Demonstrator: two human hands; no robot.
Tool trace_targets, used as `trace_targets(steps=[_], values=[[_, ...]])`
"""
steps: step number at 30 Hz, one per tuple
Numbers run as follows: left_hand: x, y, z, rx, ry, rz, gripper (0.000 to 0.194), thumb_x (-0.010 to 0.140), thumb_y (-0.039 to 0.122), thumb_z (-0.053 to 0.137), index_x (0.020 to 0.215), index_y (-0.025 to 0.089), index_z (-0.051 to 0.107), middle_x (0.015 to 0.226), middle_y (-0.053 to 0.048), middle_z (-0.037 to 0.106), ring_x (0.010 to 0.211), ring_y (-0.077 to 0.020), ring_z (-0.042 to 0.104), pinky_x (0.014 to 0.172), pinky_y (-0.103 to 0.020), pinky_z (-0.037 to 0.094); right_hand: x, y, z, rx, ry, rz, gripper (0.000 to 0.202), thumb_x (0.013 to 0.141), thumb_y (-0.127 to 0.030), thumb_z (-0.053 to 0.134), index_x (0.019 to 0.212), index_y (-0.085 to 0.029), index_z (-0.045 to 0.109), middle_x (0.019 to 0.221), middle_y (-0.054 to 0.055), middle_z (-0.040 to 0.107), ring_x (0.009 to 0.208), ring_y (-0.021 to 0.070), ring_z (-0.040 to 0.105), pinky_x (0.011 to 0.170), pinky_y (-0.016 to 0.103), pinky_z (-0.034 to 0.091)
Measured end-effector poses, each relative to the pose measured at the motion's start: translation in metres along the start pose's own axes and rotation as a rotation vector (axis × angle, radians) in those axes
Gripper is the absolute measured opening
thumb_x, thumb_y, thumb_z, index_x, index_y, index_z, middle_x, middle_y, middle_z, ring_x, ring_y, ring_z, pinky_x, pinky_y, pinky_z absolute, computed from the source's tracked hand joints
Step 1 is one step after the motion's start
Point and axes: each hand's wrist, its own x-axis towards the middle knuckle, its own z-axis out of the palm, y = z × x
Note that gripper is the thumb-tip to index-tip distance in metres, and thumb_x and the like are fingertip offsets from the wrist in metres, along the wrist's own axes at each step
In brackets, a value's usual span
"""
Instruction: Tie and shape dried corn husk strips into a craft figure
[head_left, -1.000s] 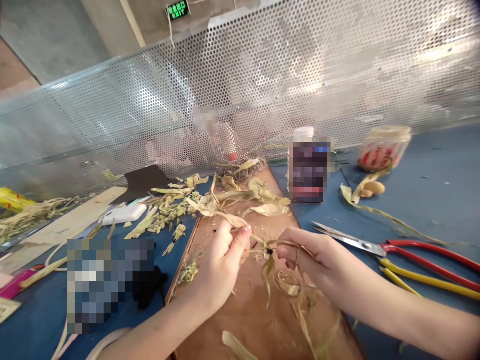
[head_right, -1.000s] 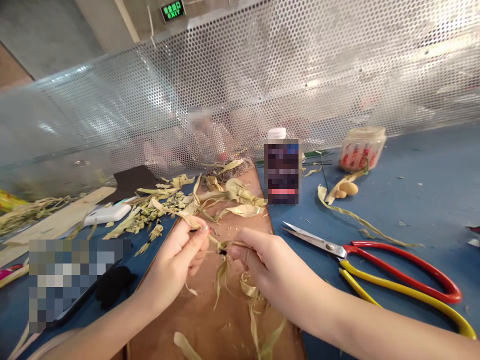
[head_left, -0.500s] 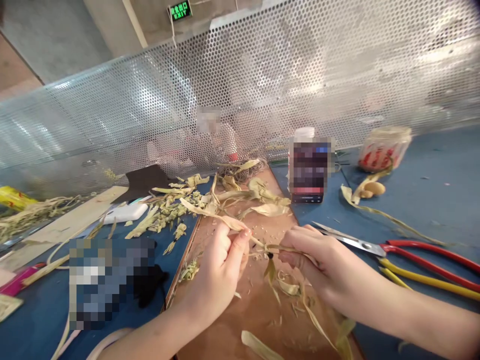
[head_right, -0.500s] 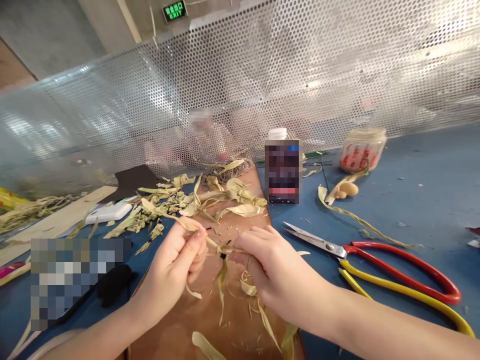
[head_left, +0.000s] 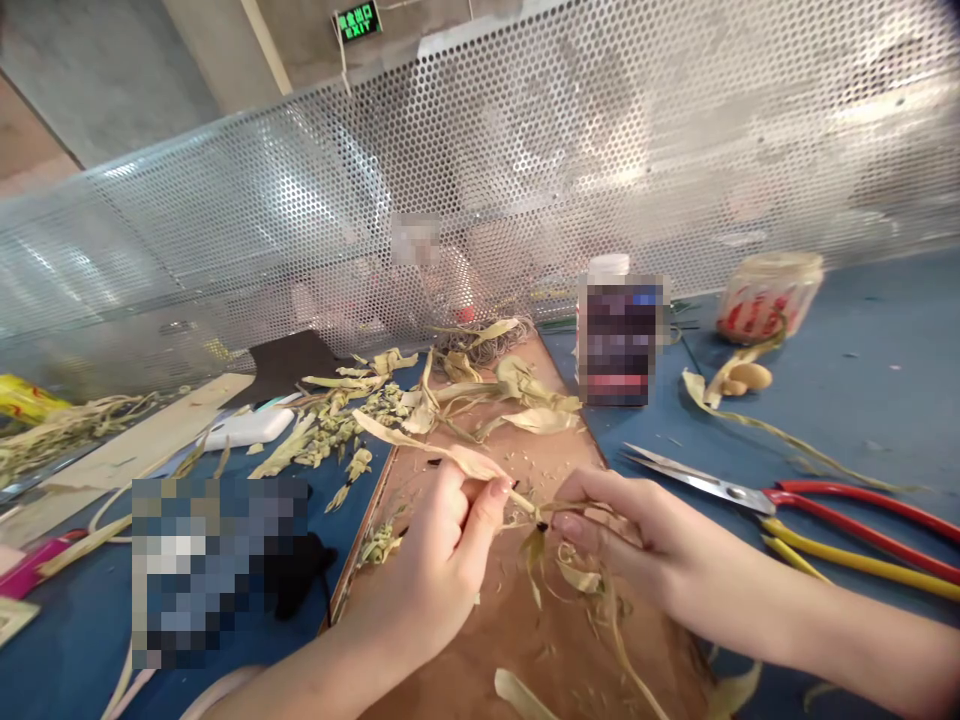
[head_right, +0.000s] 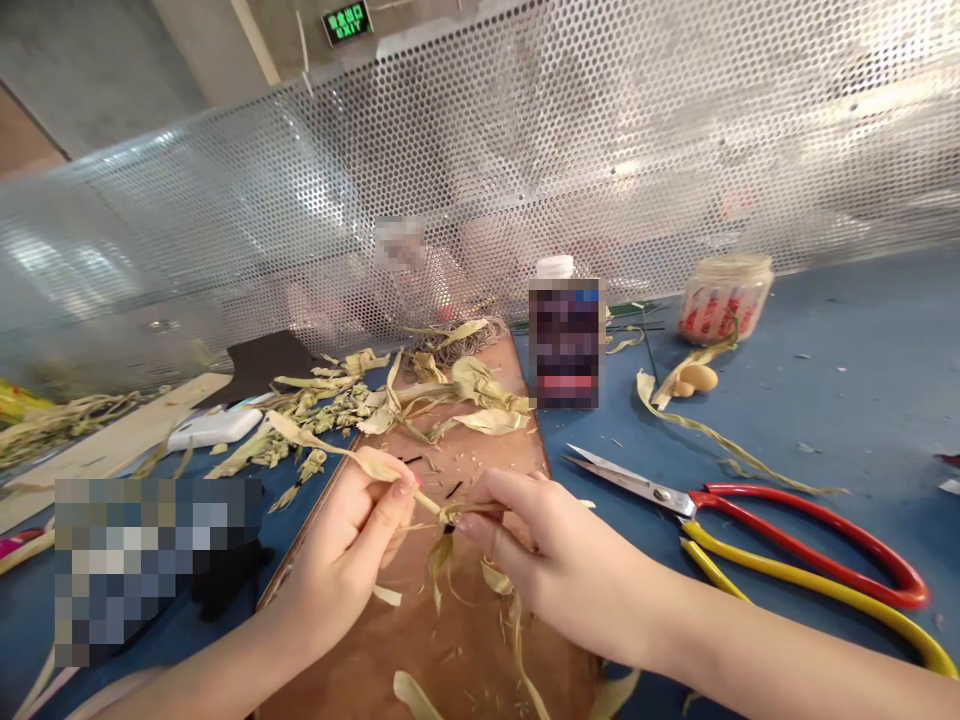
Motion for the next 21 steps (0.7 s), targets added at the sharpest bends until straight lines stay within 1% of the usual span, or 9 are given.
trace_targets(steps=[4,7,10,13,16,18,21], values=[[-0.002,0.0,0.001,0.072,0.012,0.046,0.013,0.093,0.037,0.041,0.092,0.025,0.046,0.068,0.005,0.042,0.052,-0.008,0.035,0.045,-0.019,0.028,0.0,-0.002,0.001,0.12,-0.07,0.091,0.025,0.094,-0.036,0.038,0.079,-0.021,0.052,0.064,-0.004,0.046,0.057,0.011,0.041,0.051,0.021,0.035],[-0.002,0.003,0.001,0.155,-0.003,0.004,0.016,0.092,0.039,0.042,0.097,0.025,0.047,0.067,0.005,0.046,0.05,-0.0085,0.036,0.046,-0.02,0.029,0.0,0.0,0.004,0.106,-0.036,0.097,0.024,0.094,-0.034,0.037,0.078,-0.022,0.051,0.064,-0.004,0.046,0.059,0.0116,0.042,0.054,0.022,0.036],[-0.002,0.007,0.0,0.235,-0.064,-0.123,0.021,0.091,0.042,0.041,0.096,0.024,0.05,0.059,0.007,0.047,0.048,-0.0095,0.039,0.046,-0.022,0.028,-0.001,0.003,0.007,0.013,0.063,0.029,0.019,0.093,-0.028,0.04,0.08,-0.022,0.052,0.067,-0.003,0.052,0.063,0.0125,0.047,0.059,0.023,0.038],[-0.003,0.01,0.001,0.283,-0.122,-0.175,0.027,0.09,0.043,0.042,0.08,0.021,0.054,0.056,0.005,0.047,0.049,-0.0112,0.042,0.046,-0.023,0.028,-0.002,0.005,0.01,-0.086,0.132,-0.089,0.015,0.092,-0.021,0.043,0.083,-0.022,0.055,0.07,-0.002,0.056,0.067,0.0136,0.05,0.064,0.024,0.038],[-0.003,0.01,0.003,0.284,-0.11,-0.16,0.033,0.09,0.043,0.04,0.067,0.021,0.047,0.058,0.004,0.046,0.054,-0.012,0.043,0.049,-0.023,0.032,-0.004,0.005,0.012,-0.159,0.137,-0.192,0.016,0.091,-0.014,0.042,0.084,-0.021,0.054,0.074,-0.001,0.058,0.07,0.0147,0.05,0.068,0.026,0.038],[-0.003,0.011,0.006,0.248,-0.099,-0.153,0.035,0.091,0.044,0.037,0.065,0.021,0.042,0.061,0.004,0.045,0.055,-0.0114,0.042,0.052,-0.022,0.034,-0.006,0.005,0.012,-0.204,0.119,-0.213,0.018,0.091,-0.011,0.04,0.085,-0.021,0.053,0.074,0.0,0.058,0.07,0.0151,0.05,0.069,0.028,0.038],[-0.003,0.014,0.009,0.207,-0.132,-0.171,0.039,0.094,0.043,0.032,0.063,0.021,0.038,0.057,0.005,0.042,0.053,-0.0105,0.041,0.055,-0.022,0.035,-0.009,0.005,0.012,-0.241,0.1,-0.238,0.018,0.091,-0.01,0.039,0.086,-0.021,0.052,0.075,0.001,0.058,0.069,0.0155,0.05,0.07,0.029,0.038]])
